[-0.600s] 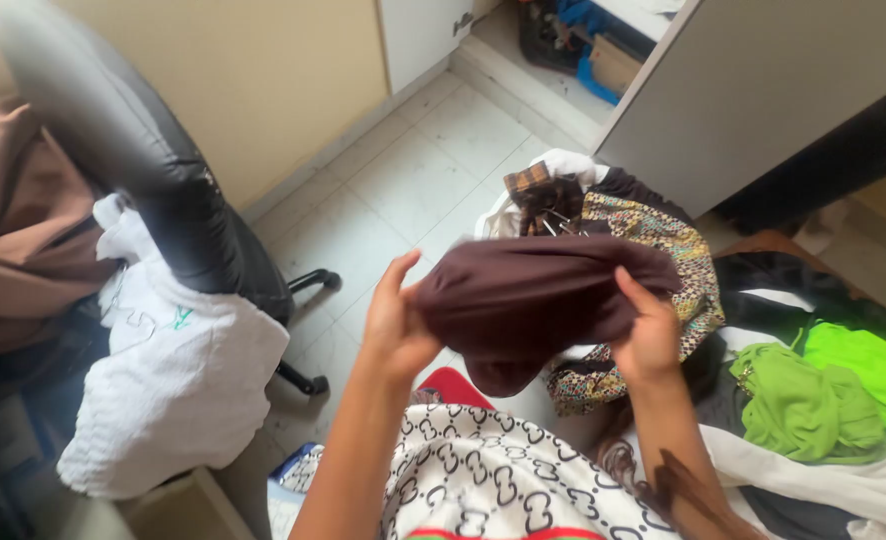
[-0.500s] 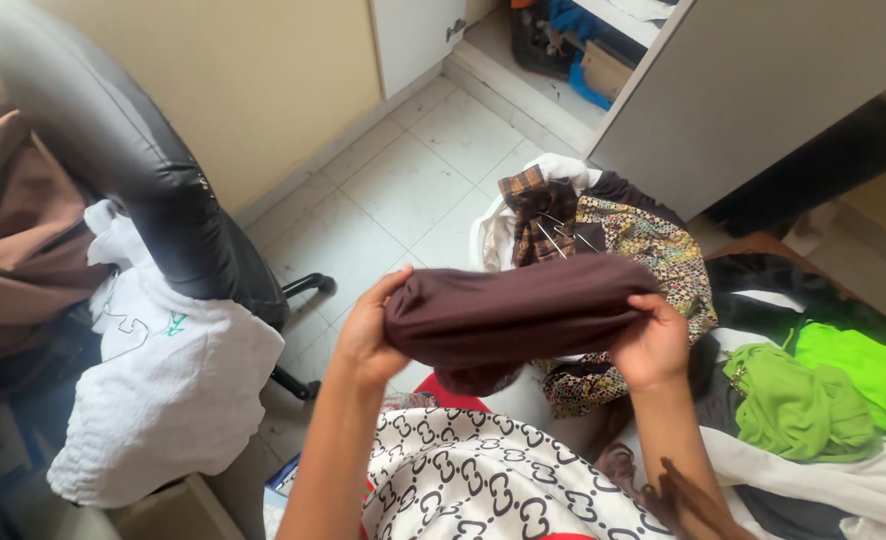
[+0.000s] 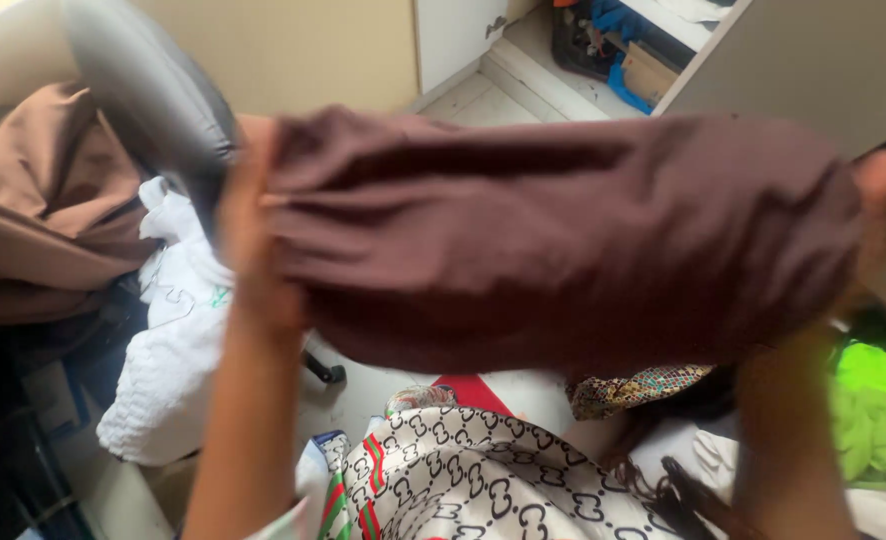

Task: The person picks up a maroon lace garment from a pile on the bed, places it on a metal hanger, and hangs it in a white wardrobe among other clothes. The person then browses through the hanging clothes and returns to the bed to pick up another garment.

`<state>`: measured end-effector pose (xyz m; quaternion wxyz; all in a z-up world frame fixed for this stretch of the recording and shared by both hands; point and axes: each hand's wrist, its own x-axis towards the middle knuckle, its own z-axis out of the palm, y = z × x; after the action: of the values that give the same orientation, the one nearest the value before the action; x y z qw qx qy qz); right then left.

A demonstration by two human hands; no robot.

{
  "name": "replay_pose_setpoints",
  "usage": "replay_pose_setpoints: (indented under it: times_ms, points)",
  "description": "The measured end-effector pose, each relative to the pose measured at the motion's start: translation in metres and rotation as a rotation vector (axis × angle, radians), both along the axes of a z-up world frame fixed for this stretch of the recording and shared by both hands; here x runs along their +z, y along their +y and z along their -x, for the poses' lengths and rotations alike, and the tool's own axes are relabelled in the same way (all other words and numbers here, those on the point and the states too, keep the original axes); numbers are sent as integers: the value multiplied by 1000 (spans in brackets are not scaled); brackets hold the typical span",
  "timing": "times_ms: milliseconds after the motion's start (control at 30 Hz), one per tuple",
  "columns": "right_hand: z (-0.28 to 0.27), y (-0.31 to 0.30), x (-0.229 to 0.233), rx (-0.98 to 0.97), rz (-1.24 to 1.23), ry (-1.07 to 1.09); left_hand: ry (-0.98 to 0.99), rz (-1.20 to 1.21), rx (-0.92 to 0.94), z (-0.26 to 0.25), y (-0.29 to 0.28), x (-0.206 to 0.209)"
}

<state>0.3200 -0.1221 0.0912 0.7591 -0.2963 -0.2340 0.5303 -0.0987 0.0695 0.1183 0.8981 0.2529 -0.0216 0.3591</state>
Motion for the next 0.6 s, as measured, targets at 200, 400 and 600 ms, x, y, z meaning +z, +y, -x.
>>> replay_pose_setpoints:
  times_ms: [200,400,600]
  points:
    - [10,12,4,14,68,-45,473,89,390,27,5,6]
    - [39,13,-33,-86,278,-188,487,-29,503,46,-5,-45]
    - [37,-22,-50,-98,345,-247,868,-52,554,83,-13,-79]
